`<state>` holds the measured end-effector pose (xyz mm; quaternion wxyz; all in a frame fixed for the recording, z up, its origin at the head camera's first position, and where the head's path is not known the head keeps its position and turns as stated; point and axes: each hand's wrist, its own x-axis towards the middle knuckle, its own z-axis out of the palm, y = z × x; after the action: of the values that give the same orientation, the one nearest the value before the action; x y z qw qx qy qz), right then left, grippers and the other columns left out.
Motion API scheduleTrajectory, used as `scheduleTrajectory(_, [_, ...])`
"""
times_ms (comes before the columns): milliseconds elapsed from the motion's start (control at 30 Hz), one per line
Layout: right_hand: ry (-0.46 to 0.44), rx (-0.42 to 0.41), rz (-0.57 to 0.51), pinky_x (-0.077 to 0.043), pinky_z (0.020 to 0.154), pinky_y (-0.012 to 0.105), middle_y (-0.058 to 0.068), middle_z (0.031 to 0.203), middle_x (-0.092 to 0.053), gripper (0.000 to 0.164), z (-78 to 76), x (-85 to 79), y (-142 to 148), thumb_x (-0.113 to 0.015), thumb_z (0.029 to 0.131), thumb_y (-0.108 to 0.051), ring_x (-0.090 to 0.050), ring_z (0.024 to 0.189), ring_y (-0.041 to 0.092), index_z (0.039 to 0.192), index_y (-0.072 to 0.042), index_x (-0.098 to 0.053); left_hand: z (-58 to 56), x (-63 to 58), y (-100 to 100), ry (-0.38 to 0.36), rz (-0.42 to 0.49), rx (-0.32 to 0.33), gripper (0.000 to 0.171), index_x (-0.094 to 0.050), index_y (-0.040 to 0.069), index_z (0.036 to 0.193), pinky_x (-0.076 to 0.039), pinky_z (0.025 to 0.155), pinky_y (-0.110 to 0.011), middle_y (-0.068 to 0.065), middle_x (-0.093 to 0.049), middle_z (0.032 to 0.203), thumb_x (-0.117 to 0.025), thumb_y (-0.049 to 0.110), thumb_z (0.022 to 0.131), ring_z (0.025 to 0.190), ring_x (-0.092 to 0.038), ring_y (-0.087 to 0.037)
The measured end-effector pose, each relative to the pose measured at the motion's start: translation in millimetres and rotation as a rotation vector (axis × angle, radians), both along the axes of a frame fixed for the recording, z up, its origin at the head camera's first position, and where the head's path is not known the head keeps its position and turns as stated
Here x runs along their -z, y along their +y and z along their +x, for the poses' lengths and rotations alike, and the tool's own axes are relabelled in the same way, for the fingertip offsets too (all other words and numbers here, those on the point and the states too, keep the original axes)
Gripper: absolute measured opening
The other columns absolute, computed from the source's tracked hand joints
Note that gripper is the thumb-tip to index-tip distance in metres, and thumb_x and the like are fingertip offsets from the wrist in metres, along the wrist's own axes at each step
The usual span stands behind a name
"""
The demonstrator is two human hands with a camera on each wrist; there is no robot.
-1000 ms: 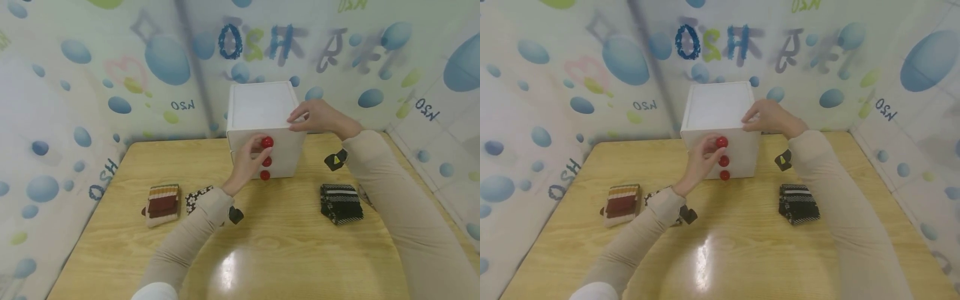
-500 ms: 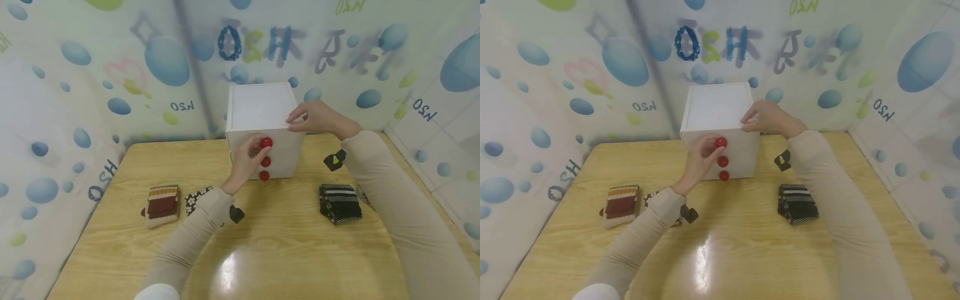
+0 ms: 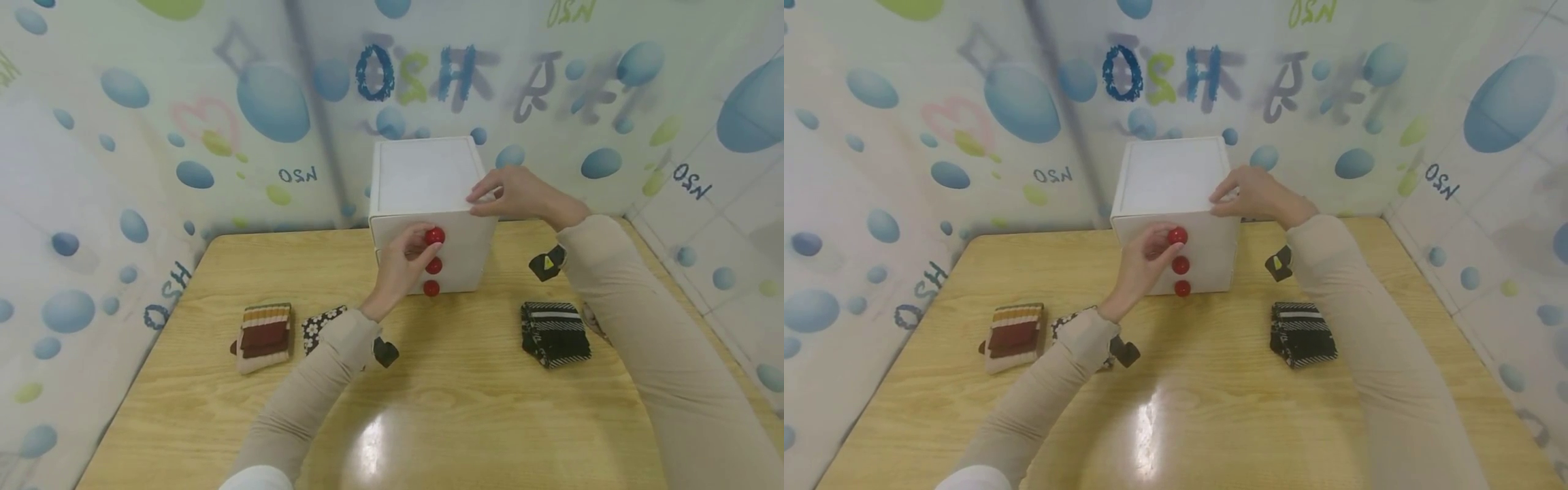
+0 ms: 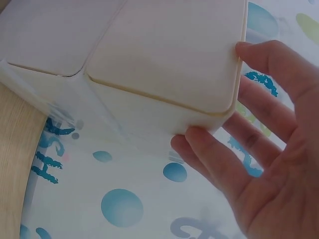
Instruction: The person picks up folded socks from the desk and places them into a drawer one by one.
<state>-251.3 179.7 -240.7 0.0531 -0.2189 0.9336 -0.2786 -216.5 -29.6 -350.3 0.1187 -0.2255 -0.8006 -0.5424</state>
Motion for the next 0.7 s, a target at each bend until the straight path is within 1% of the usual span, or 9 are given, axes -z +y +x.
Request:
scheduleTrajectory(200, [-0.005, -0.006, 0.013, -0.041, 0.086, 0.047, 0.018, 0.115, -0.053, 0.032, 1.1, -1.4, 1, -0.062, 0.083, -0.023, -0.049, 0.103, 0.037, 0.106, -0.001, -0.064, 3.2, 0.1, -1, -0.024, 0.003, 0.014, 0.029, -0.056, 0.012, 0.111, -0.049, 0.071, -0.021, -0.003, -0.061, 0.086, -0.062, 0.019, 0.083, 0.077, -0.058, -0.012])
scheduleTrajectory(400, [-0.015, -0.002, 0.016, -0.042, 0.086, 0.047, 0.016, 0.116, -0.053, 0.033, -0.6, -1.3, 3, -0.063, 0.082, -0.025, -0.049, 0.104, 0.037, 0.107, -0.002, -0.064, 8.3, 1.9, -3, -0.033, -0.011, 0.028, 0.030, -0.055, 0.013, 0.112, -0.049, 0.071, -0.020, -0.002, -0.061, 0.087, -0.062, 0.019, 0.083, 0.078, -0.058, -0.011])
scheduleTrajectory(700, [-0.005, -0.003, 0.022, -0.042, 0.086, 0.047, 0.017, 0.117, -0.053, 0.033, -1.4, 1.2, 1, -0.062, 0.083, -0.025, -0.049, 0.103, 0.038, 0.107, -0.002, -0.064, 20.1, 4.3, -3, -0.029, -0.006, 0.038, 0.030, -0.056, 0.011, 0.111, -0.049, 0.071, -0.020, -0.005, -0.062, 0.087, -0.063, 0.018, 0.083, 0.078, -0.059, -0.012])
